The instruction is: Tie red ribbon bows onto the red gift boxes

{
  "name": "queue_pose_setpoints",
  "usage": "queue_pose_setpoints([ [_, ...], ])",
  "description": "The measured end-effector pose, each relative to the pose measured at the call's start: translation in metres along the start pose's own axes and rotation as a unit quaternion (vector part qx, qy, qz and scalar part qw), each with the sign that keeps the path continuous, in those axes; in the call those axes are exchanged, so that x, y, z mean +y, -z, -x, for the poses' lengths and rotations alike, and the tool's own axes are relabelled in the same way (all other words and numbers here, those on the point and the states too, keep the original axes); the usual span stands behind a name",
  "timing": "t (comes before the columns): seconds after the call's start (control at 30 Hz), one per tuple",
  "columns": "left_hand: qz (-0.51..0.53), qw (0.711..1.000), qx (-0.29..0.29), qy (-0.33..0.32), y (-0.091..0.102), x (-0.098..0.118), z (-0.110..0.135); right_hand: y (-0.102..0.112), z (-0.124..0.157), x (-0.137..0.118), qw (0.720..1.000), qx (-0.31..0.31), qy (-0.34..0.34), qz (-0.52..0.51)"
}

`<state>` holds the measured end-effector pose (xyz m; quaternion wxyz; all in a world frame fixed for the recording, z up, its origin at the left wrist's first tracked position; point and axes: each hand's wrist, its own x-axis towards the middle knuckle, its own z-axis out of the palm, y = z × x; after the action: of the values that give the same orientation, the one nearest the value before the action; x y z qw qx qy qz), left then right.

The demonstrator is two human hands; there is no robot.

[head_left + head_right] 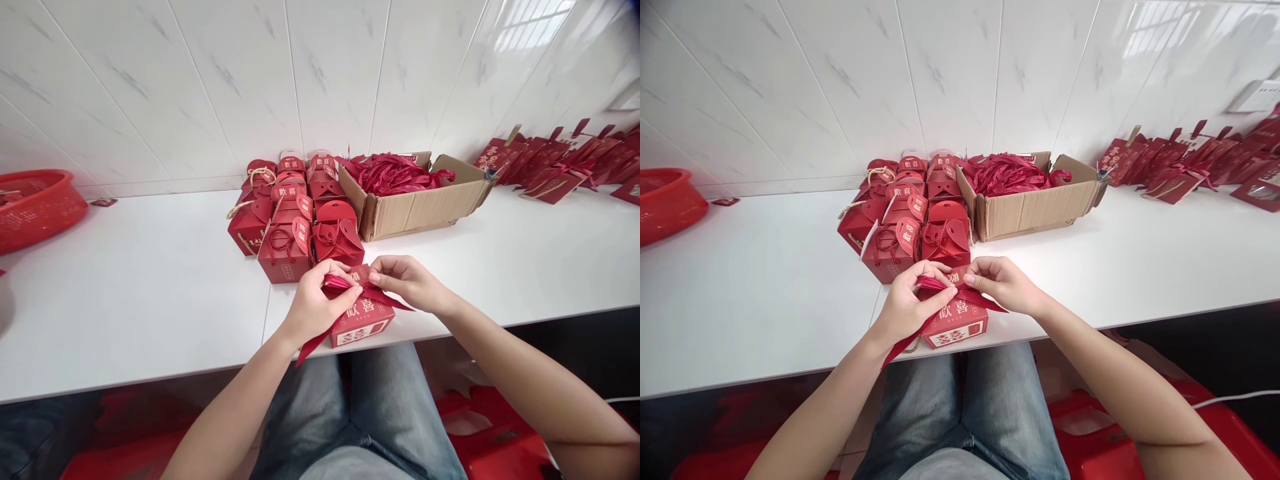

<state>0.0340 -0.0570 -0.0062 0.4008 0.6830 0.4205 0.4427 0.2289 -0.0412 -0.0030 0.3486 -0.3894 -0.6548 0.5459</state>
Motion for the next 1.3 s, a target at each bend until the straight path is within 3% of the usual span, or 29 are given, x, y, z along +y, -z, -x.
queue_pose_setpoints([
  [0.3,-0.008,1.000,-0.013,0.002,0.001,-0.002,0.001,0.004,0.003,-0.013,0.990,-0.009,0.017,0.136],
  [0.53,-0.027,0.999,-0.010,0.016,0.001,0.000,-0.001,0.008,0.004,-0.032,0.942,-0.024,0.098,0.321],
  [0.63,-0.022,1.000,-0.016,0.013,0.002,0.001,-0.003,0.008,0.005,-0.030,0.951,-0.024,0.085,0.297],
  [0.8,0.016,0.998,-0.055,0.014,0.009,0.001,-0.003,0.003,0.005,-0.026,0.989,0.006,0.039,0.141],
  [0.87,0.060,0.998,-0.027,-0.014,0.012,-0.004,0.003,0.005,0.009,-0.025,0.993,0.048,0.041,0.104],
  [0.97,0.088,0.991,0.069,-0.072,0.015,-0.019,0.023,0.018,0.024,-0.019,0.986,0.116,0.049,0.107],
  [1.07,0.047,0.987,0.139,-0.064,0.017,-0.037,0.048,0.030,0.040,0.005,0.982,0.096,0.066,0.150],
  [1.17,-0.028,0.989,0.145,0.002,0.014,-0.046,0.065,0.012,0.048,0.037,0.983,0.087,0.073,0.146],
  [1.27,-0.065,0.997,0.050,0.014,0.010,-0.043,0.069,-0.033,0.047,0.062,0.985,0.109,0.097,0.086],
  [1.3,-0.074,0.997,0.013,0.004,0.009,-0.041,0.068,-0.047,0.046,0.067,0.981,0.154,0.094,0.072],
])
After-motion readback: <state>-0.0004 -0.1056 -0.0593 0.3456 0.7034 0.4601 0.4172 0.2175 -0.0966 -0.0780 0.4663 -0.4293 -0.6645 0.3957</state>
